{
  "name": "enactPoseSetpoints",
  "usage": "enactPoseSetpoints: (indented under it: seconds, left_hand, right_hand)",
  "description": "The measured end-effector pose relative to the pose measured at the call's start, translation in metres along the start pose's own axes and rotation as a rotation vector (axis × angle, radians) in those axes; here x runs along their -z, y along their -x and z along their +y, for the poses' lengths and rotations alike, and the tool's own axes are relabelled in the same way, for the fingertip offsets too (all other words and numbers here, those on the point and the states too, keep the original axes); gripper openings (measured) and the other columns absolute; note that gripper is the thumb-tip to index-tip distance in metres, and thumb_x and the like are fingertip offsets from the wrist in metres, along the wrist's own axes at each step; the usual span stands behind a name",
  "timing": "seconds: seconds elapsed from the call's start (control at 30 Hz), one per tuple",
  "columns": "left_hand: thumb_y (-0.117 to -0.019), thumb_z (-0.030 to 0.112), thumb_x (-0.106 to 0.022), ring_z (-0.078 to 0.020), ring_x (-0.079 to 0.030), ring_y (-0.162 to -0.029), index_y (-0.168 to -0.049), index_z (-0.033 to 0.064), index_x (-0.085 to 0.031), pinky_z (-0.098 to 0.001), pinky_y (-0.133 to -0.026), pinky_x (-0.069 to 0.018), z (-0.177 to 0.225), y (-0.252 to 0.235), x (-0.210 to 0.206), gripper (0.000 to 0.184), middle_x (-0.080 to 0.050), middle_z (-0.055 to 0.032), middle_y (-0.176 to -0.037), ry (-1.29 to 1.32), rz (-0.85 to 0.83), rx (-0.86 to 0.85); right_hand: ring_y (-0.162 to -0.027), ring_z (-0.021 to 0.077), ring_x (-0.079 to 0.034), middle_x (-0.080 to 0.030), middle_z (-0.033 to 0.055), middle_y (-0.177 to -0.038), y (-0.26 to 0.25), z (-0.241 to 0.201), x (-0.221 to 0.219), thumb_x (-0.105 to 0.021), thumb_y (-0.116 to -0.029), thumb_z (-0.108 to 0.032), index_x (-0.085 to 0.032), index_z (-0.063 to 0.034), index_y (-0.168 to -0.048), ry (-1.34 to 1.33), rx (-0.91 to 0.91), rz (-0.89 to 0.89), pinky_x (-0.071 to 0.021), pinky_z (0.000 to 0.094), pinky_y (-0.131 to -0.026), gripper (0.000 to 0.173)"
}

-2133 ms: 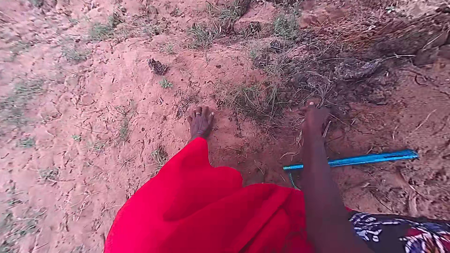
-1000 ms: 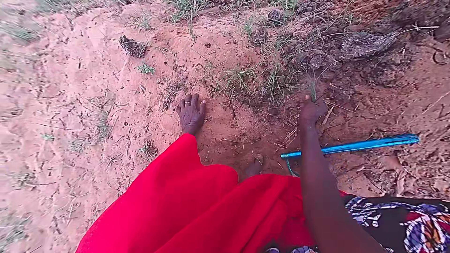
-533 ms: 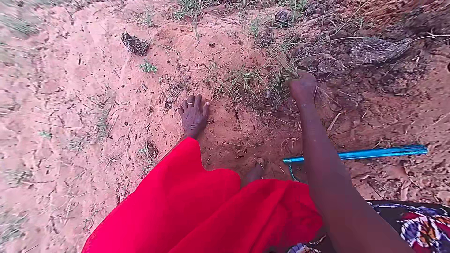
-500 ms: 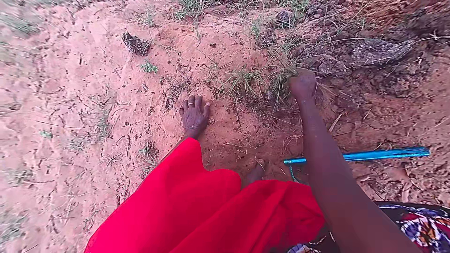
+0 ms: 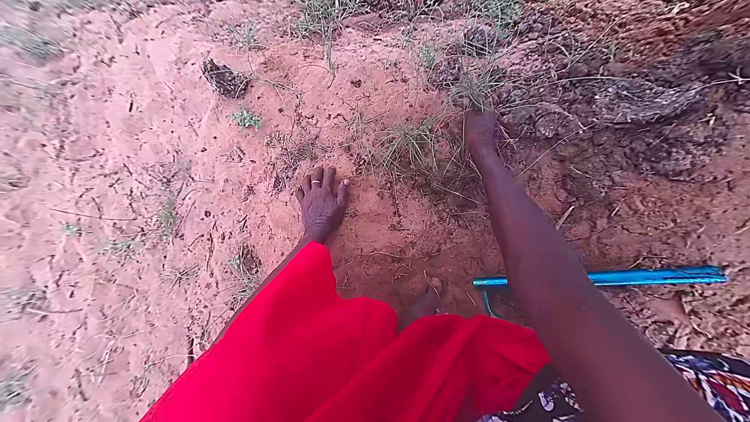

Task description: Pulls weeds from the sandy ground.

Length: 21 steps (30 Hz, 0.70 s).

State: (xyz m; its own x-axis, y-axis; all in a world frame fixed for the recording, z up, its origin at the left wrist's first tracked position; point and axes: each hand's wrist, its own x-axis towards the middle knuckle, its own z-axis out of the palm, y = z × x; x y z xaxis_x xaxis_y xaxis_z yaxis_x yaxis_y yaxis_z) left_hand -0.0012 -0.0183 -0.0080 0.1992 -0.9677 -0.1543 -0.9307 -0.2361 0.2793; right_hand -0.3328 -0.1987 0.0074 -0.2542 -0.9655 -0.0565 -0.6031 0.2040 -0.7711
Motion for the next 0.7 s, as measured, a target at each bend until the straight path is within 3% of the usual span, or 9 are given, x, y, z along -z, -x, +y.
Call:
enactPoseSetpoints:
  seconds: [0.07,0.13,0.27,0.43,0.53,0.6,0.7]
  left_hand:
    - [-0.1047,0.06,-0.032,-0.0437,-0.032,-0.149,-0.152,0.0201,-0.049,-0.0693,-0.114,-0.0262,0.0,-0.001,0.001,0.064,-0.039,-0.0174,-0.161,0.004,-0.014,0.005]
    - [-0.105,0.058,-0.033,-0.0427,-0.031,-0.15,-0.152,0.0211,-0.049,-0.0692,-0.114,-0.0257,0.0,-0.002,0.001,0.062,-0.039,-0.0163,-0.161,0.011,-0.015,0.009]
    - [-0.1055,0.057,-0.033,-0.043,-0.033,-0.149,-0.151,0.0206,-0.05,-0.069,-0.114,-0.0264,-0.001,-0.004,0.001,0.061,-0.04,-0.0167,-0.16,0.019,0.002,0.0]
    - [-0.1051,0.057,-0.035,-0.0437,-0.033,-0.148,-0.151,0.0188,-0.05,-0.0698,-0.112,-0.0276,0.002,-0.003,0.002,0.062,-0.04,-0.0173,-0.16,0.026,0.009,-0.011]
    - [-0.1048,0.059,-0.033,-0.0426,-0.031,-0.15,-0.153,0.0183,-0.048,-0.0689,-0.113,-0.0261,0.0,0.0,-0.002,0.065,-0.037,-0.0169,-0.162,0.022,-0.008,-0.005]
    - [-0.1045,0.06,-0.032,-0.0426,-0.031,-0.15,-0.152,0.0179,-0.048,-0.0689,-0.113,-0.026,0.002,-0.003,-0.001,0.066,-0.038,-0.0169,-0.162,0.027,0.006,-0.004]
    - [-0.1042,0.061,-0.033,-0.0429,-0.031,-0.15,-0.152,0.0177,-0.048,-0.0686,-0.114,-0.0257,0.002,-0.001,0.0,0.066,-0.038,-0.0163,-0.162,0.024,-0.006,-0.001]
  right_hand:
    - [-0.119,0.0362,-0.064,-0.066,0.0255,-0.126,-0.002,-0.01,0.006,-0.046,-0.109,-0.025,-0.061,0.0019,-0.134,0.026,-0.108,0.022,-0.0476,0.0521,-0.105,0.039]
    - [-0.129,0.0407,-0.059,-0.063,0.0276,-0.132,0.002,-0.015,0.011,-0.046,-0.1076,-0.018,-0.061,0.001,-0.136,0.124,-0.134,0.006,-0.0432,0.0556,-0.11,0.037]
    - [-0.126,0.0407,-0.06,-0.065,0.0264,-0.131,0.018,-0.008,0.015,-0.045,-0.1082,-0.018,-0.063,-0.0009,-0.135,0.127,-0.14,0.015,-0.0436,0.0578,-0.108,0.036]
    - [-0.116,0.0456,-0.065,-0.069,0.0287,-0.119,0.098,0.008,0.025,-0.053,-0.1035,-0.015,-0.064,0.0,-0.132,0.197,-0.109,0.107,-0.0474,0.0641,-0.098,0.034]
    - [-0.123,0.0439,-0.061,-0.065,0.0296,-0.126,0.123,0.017,0.05,-0.053,-0.1059,-0.024,-0.061,0.002,-0.134,0.134,-0.237,0.225,-0.043,0.0604,-0.106,0.039]
    - [-0.125,0.0423,-0.06,-0.064,0.0291,-0.129,0.116,0.015,0.064,-0.061,-0.103,-0.029,-0.061,0.0033,-0.135,0.105,-0.183,0.29,-0.0427,0.0578,-0.108,0.045]
    - [-0.118,0.0434,-0.063,-0.067,0.03,-0.121,0.086,0.007,0.063,-0.068,-0.0943,-0.023,-0.064,0.0042,-0.127,0.235,-0.069,0.2,-0.0459,0.0601,-0.103,0.043]
